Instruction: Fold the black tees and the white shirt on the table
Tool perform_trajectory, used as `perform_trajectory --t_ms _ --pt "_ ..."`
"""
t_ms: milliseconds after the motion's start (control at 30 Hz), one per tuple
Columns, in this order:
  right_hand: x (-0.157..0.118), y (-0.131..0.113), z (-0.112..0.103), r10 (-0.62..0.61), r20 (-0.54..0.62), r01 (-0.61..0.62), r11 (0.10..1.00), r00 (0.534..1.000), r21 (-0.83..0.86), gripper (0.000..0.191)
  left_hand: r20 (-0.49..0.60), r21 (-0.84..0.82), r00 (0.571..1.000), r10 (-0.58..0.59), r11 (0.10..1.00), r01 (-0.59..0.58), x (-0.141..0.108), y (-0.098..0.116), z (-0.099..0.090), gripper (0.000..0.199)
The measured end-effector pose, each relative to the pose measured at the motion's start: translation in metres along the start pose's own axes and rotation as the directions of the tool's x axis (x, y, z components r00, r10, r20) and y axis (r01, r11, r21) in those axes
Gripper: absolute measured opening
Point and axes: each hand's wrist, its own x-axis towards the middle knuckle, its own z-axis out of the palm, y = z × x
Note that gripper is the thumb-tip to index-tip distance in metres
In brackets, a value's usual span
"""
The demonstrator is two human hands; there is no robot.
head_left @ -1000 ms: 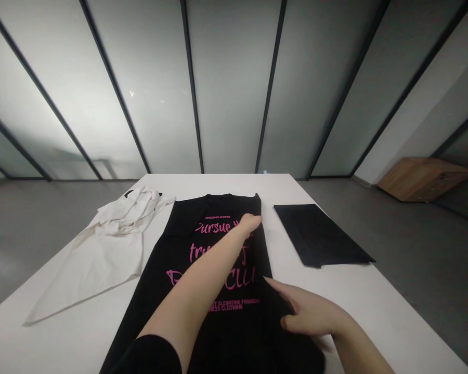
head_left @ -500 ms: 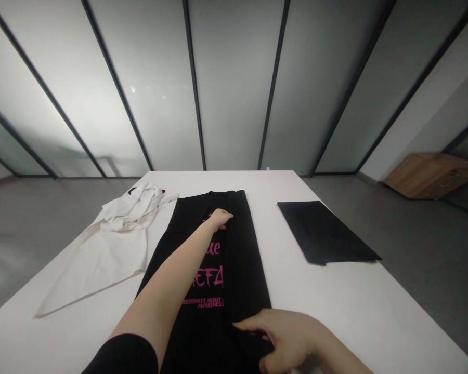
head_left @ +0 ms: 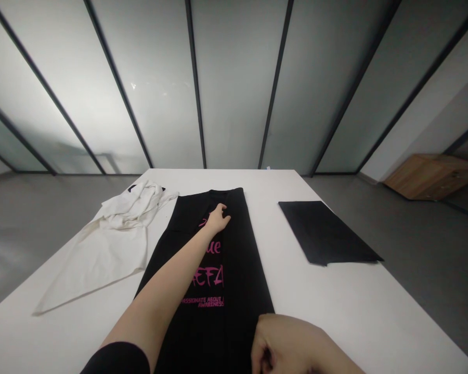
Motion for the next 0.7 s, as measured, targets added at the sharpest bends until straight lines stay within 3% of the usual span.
perform_trajectory --t_ms 133,267,333,400,467,533,600,700 --pt "-0.004 -0.001 -0.004 0.074 -0.092 -0.074 0.997 0.993 0.005 0.037 0.002 0.072 0.996 0.09 0.993 -0.09 -0.003 0.005 0.0 0.025" --pt "-0.011 -0.004 -0.009 0.266 -0.071 -0.258 0.961 0.961 0.102 0.033 -0.007 0.127 0.989 0.15 0.981 -0.148 -0.003 0.007 0.003 0.02" --pt "-0.01 -0.003 -0.014 0.308 -0.181 -0.299 0.951 0.934 0.077 0.033 -0.012 0.158 0.984 0.177 0.972 -0.173 -0.004 0.008 0.006 0.02" --pt "-0.006 0.001 -0.019 0.274 -0.439 -0.318 0.948 0.856 -0.028 0.027 -0.014 0.201 0.98 0.199 0.961 -0.192 -0.005 0.007 0.009 0.021" --pt "0.001 0.009 -0.023 0.209 -0.693 -0.379 0.92 0.69 -0.1 0.021 -0.018 0.253 0.978 0.207 0.947 -0.196 -0.008 0.007 0.012 0.02" --pt "0.007 0.019 -0.024 0.165 -0.826 -0.451 0.885 0.54 -0.118 0.033 -0.036 0.301 0.979 0.199 0.937 -0.179 -0.011 0.007 0.014 0.02" --pt "0.011 0.029 -0.024 0.129 -0.869 -0.498 0.854 0.478 -0.147 0.039 -0.073 0.353 0.979 0.189 0.923 -0.151 -0.014 0.011 0.014 0.021" --pt "0.01 0.039 -0.022 0.122 -0.875 -0.555 0.811 0.469 -0.185 0.034 -0.095 0.442 0.969 0.229 0.882 -0.165 -0.021 0.021 0.015 0.022"
